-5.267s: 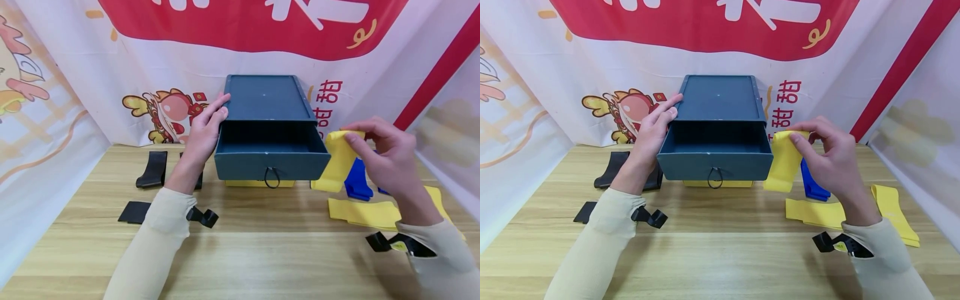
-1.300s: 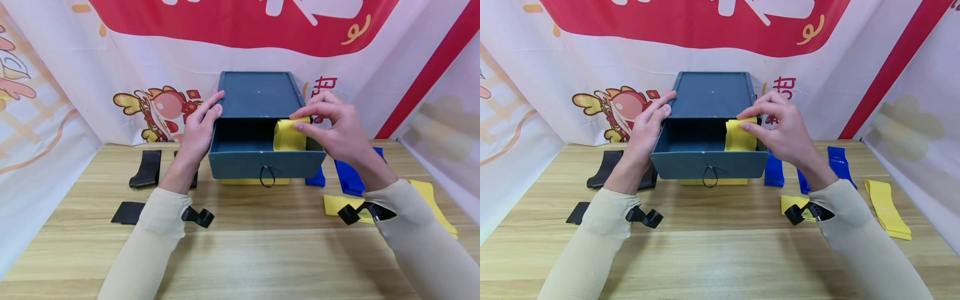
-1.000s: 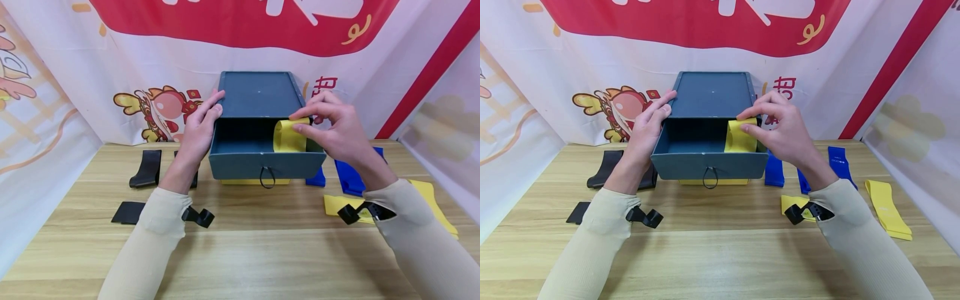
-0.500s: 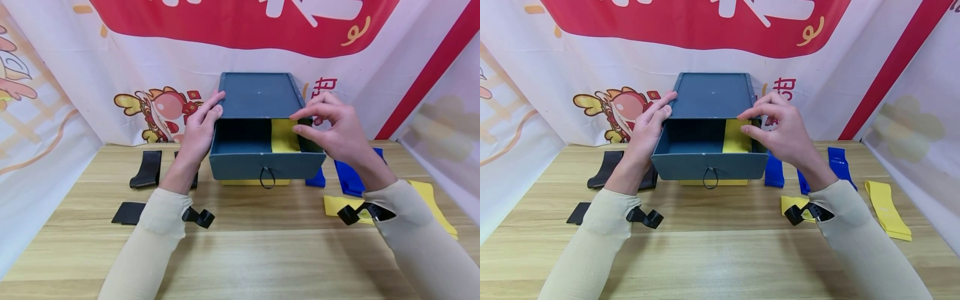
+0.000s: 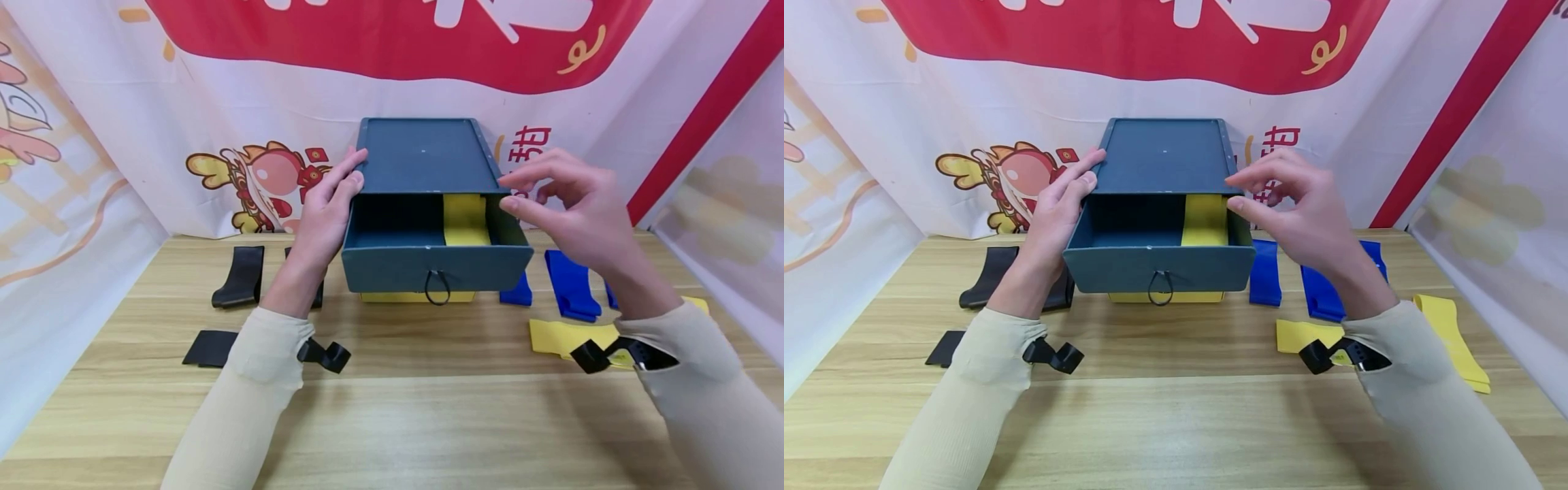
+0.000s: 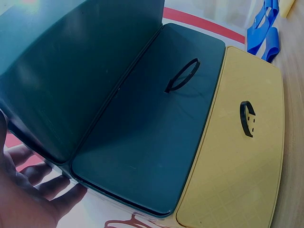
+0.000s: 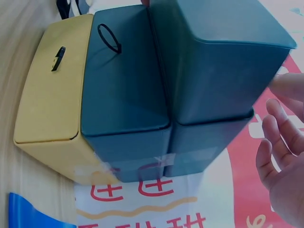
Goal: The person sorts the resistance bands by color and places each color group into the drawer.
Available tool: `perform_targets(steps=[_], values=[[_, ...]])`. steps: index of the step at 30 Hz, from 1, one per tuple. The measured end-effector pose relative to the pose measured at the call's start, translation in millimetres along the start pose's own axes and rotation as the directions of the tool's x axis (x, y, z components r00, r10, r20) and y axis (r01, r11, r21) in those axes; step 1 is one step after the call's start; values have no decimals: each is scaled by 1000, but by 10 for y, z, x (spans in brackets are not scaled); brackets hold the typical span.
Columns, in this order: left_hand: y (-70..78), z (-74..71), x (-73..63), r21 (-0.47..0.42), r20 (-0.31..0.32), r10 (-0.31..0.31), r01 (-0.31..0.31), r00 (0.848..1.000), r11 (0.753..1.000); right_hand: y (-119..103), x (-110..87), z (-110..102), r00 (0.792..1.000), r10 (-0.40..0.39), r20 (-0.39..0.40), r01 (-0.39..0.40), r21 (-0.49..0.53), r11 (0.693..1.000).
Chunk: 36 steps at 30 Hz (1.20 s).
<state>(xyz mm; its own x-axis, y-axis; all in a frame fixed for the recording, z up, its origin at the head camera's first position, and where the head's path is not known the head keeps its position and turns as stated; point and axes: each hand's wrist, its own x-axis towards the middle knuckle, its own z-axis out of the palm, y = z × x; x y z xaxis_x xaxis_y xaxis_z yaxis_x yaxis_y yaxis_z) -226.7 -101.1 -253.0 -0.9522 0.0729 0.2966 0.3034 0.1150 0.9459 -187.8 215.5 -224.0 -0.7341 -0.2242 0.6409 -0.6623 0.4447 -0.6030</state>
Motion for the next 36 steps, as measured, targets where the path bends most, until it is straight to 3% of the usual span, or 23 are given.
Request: perform_targets(steps=[7, 13, 18, 23, 27, 36], values=[[9, -8, -3, -3, -3, -5, 5, 1000, 1000, 32, -146, -204, 1000, -12, -22, 12, 3, 1000], [10, -8, -2, -9, -6, -5, 5, 1000, 1000, 52, -345, -403, 990, 129, -53, -131, -39, 991], [5, -9, -1, -5, -8, 3, -3, 1000, 1000, 217, -559, -577, 978, 201, -61, -204, -51, 978], [-8, -11, 5, -5, -9, 3, -3, 1000, 1000, 436, -842, -755, 945, 322, -56, -318, 68, 946], [-17, -5, 2, -8, -6, 9, -9, 1000, 1000, 608, -1078, -878, 913, 405, -55, -399, 87, 913], [-9, 7, -2, -6, -6, 24, -24, 1000, 1000, 926, -1537, -1037, 839, 544, -26, -545, -59, 837]])
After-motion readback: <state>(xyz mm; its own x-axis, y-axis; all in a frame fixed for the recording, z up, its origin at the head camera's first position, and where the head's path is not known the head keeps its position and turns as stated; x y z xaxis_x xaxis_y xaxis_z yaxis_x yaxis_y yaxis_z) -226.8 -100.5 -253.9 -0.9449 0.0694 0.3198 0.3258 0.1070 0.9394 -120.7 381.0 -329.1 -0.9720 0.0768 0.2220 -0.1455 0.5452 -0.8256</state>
